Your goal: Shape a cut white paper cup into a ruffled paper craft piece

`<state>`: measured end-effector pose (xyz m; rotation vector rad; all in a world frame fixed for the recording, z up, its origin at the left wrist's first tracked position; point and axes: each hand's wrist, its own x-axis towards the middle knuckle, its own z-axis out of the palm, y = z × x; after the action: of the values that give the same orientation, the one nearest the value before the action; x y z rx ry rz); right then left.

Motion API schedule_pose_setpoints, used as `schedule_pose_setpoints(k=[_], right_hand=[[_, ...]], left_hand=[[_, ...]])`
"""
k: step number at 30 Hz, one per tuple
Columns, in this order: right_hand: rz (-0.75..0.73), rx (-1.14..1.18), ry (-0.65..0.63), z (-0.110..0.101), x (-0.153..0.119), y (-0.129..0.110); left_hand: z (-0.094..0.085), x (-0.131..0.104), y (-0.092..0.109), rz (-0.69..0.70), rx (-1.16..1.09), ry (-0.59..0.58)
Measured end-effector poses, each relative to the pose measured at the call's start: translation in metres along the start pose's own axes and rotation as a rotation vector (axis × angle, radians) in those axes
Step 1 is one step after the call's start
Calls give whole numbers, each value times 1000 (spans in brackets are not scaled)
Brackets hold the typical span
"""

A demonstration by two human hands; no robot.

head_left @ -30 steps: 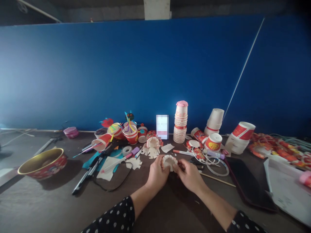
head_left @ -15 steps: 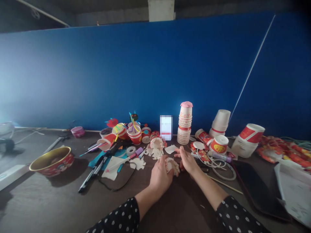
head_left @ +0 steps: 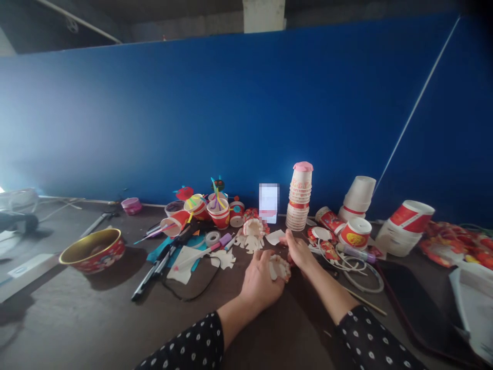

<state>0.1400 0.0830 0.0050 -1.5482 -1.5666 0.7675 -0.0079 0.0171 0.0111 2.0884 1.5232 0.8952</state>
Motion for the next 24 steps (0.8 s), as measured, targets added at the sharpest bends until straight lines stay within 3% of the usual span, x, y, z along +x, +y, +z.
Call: schedule_pose_setpoints(k=[7, 18, 24], right_hand=[[-71, -27, 136, -4, -9, -1], [-138, 53, 351, -15, -13, -1], [-140, 116, 360, -23, -26, -7]], left_hand=[[-3, -1, -6, 114, 3, -83], [-1, 7, -16, 89, -62, -41], [-1, 8, -17, 77, -38, -41]])
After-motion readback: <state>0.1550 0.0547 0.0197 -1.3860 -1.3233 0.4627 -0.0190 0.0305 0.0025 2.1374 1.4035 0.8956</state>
